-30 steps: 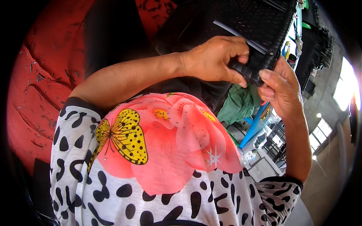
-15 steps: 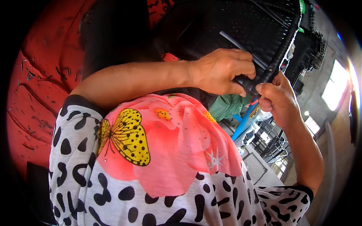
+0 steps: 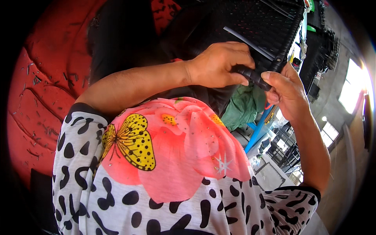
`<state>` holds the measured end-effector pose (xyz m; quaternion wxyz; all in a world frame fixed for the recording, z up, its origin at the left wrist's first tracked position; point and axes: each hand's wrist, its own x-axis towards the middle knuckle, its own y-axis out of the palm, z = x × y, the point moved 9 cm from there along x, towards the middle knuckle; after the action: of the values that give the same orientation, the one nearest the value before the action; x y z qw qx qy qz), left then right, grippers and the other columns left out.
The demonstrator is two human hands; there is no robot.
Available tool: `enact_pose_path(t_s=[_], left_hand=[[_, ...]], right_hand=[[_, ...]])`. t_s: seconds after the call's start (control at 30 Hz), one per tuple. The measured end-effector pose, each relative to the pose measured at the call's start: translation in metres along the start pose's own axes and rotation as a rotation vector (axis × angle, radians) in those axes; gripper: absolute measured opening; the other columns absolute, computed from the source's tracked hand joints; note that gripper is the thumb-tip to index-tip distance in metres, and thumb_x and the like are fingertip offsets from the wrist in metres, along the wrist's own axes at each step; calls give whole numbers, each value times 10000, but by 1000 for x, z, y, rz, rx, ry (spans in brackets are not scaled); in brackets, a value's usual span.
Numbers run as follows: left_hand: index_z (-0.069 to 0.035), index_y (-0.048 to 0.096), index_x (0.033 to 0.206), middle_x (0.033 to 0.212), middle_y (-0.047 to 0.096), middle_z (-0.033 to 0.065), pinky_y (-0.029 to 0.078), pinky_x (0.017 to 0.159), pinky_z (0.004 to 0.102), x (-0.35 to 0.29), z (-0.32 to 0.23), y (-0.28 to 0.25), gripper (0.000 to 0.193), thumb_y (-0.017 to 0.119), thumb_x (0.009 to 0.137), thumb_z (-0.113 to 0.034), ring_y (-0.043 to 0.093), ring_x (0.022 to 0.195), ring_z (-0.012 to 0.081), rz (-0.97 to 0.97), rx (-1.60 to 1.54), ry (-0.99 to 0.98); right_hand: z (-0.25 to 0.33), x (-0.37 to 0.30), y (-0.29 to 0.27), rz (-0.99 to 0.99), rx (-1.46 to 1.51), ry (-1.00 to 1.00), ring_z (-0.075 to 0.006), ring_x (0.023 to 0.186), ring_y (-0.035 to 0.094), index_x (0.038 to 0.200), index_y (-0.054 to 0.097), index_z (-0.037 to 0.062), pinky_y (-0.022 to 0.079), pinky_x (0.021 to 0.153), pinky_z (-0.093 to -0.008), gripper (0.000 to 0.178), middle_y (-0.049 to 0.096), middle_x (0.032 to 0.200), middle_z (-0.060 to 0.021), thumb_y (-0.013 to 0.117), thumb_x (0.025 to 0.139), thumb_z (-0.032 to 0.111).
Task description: The person attaches a plastic cap to the end of a black woven furniture frame by hand and trims excess material using shears.
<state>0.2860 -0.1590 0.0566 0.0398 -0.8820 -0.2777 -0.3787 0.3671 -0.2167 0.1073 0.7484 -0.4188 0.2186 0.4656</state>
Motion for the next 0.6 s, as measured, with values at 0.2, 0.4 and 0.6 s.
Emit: enact_pose_path(t_s=[0.2, 0.4, 0.6], left_hand=[[-2, 588, 904, 866, 565, 87, 452, 725, 307, -1, 15, -9, 310, 749, 677, -139, 565, 823, 228, 8, -10, -131], [-6, 591, 896, 851, 559, 83, 450, 730, 309, -1, 16, -12, 292, 743, 684, -137, 561, 821, 231, -3, -1, -140], [-5, 590, 894, 854, 556, 94, 454, 721, 317, -1, 16, -12, 278, 732, 692, -134, 559, 820, 248, 19, 38, -119]], right_hand=[[6, 9, 0, 18, 45, -82, -28, 440, 333, 962, 464, 41, 255, 394, -187, 250, 448, 665, 20, 603, 773, 127], [4, 14, 5, 84, 143, -169, -18, 448, 361, 930, 493, 46, 263, 393, -169, 230, 487, 702, 19, 621, 791, 177], [-1, 15, 0, 23, 210, -205, -49, 463, 399, 976, 493, 42, 292, 400, -190, 264, 493, 698, -2, 610, 813, 214]])
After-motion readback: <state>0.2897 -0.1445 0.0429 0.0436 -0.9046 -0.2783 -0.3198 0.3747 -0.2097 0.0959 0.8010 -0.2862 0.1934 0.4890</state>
